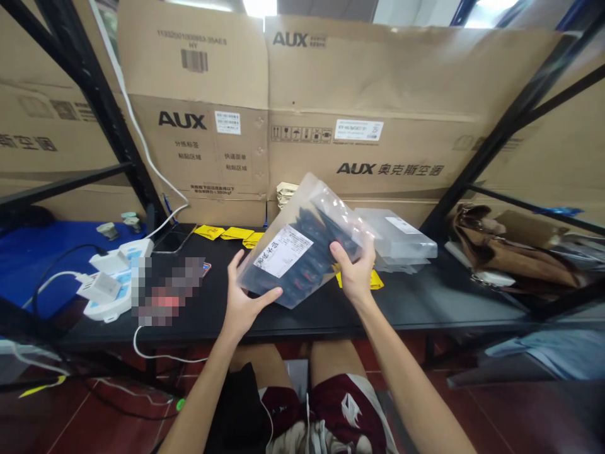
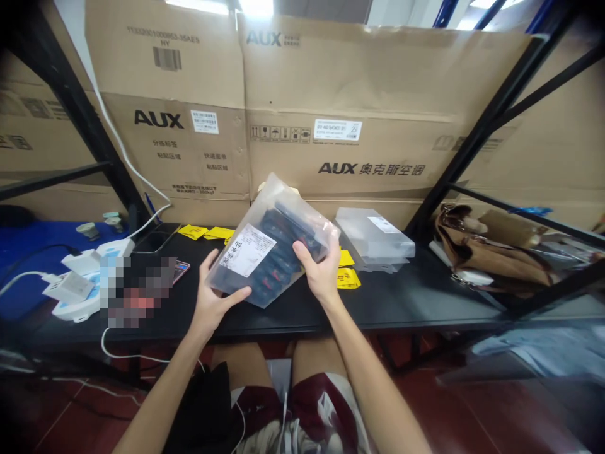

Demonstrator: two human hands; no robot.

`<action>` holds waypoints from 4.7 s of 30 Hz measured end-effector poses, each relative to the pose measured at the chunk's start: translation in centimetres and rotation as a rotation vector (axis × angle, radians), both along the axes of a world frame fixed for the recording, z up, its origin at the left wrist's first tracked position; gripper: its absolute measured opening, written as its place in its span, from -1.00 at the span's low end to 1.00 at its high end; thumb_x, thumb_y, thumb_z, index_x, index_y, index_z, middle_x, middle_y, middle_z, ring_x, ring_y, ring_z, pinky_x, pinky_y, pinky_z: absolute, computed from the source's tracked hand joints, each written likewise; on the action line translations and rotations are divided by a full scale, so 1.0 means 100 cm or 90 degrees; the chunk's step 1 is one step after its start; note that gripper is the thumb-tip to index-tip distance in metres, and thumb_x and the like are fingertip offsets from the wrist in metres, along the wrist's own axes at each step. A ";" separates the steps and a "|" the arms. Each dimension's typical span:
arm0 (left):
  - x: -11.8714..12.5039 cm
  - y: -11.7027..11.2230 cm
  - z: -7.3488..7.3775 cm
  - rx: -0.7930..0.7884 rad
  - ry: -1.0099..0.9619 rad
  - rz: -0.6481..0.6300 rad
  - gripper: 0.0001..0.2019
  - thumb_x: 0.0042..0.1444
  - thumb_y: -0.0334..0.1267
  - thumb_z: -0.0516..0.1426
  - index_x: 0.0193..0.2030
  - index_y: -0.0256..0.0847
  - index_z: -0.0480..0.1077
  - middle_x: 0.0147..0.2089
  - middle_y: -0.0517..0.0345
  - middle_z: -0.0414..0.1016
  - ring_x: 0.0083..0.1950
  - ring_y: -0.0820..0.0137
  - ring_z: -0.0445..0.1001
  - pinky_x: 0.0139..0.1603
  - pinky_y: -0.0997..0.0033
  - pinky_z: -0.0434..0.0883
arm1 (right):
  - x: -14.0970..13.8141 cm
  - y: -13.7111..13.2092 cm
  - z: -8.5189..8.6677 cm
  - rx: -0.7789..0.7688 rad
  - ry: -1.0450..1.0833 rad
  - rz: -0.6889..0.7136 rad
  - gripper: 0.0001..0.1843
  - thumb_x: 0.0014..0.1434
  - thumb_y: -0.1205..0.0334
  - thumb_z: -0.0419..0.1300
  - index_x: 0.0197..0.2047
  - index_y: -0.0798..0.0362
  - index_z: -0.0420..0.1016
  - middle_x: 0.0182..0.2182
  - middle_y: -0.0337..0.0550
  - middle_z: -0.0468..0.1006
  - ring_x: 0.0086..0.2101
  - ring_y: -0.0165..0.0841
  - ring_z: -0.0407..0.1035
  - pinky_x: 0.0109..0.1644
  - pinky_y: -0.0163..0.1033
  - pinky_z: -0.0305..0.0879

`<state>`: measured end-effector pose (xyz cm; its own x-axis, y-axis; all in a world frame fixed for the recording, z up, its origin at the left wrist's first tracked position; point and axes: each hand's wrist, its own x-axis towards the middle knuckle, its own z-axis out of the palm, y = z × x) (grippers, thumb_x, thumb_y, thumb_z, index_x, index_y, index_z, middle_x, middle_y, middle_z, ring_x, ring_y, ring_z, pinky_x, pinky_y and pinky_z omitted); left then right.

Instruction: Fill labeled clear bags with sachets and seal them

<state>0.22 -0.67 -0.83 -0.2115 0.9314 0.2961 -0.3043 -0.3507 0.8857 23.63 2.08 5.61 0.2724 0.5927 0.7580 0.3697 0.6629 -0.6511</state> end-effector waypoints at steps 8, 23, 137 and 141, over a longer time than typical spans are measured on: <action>0.016 -0.012 0.060 0.251 0.103 0.019 -0.34 -0.09 -0.23 0.56 0.20 -0.08 0.56 0.38 -0.14 0.50 0.48 -0.09 0.39 0.50 0.03 0.30 | 0.009 -0.019 0.009 0.062 -0.103 0.068 -0.43 0.22 -0.28 0.43 0.14 -0.15 0.53 0.11 0.06 0.63 0.27 0.11 0.45 0.43 0.29 0.32; 0.017 -0.008 0.099 0.297 0.074 0.043 -0.58 0.11 -0.07 0.45 0.06 -0.18 0.60 0.08 -0.12 0.64 0.09 0.00 0.64 0.22 0.00 0.51 | -0.016 -0.038 0.069 0.086 -0.119 0.268 -0.92 0.29 0.24 0.44 -0.15 -0.15 0.72 0.03 -0.13 0.76 0.06 -0.09 0.64 0.32 0.25 0.50; 0.041 -0.033 0.175 0.382 0.719 0.138 -0.88 0.18 -0.31 0.23 -0.19 -0.04 0.60 -0.18 0.11 0.71 -0.15 0.08 0.64 0.00 -0.03 0.47 | 0.015 -0.060 0.063 -0.284 0.118 0.394 -0.77 0.19 0.08 0.51 -0.15 -0.04 0.65 0.04 -0.08 0.74 0.09 -0.14 0.60 0.24 -0.01 0.49; 0.055 -0.019 0.174 0.366 0.757 0.070 -0.92 0.20 -0.30 0.25 -0.30 -0.05 0.58 -0.26 0.09 0.68 -0.18 0.09 0.61 -0.13 0.06 0.47 | 0.017 -0.057 0.062 -0.294 0.109 0.399 -0.77 0.18 0.08 0.50 -0.16 -0.04 0.64 -0.06 -0.13 0.73 0.03 -0.18 0.59 0.18 -0.07 0.49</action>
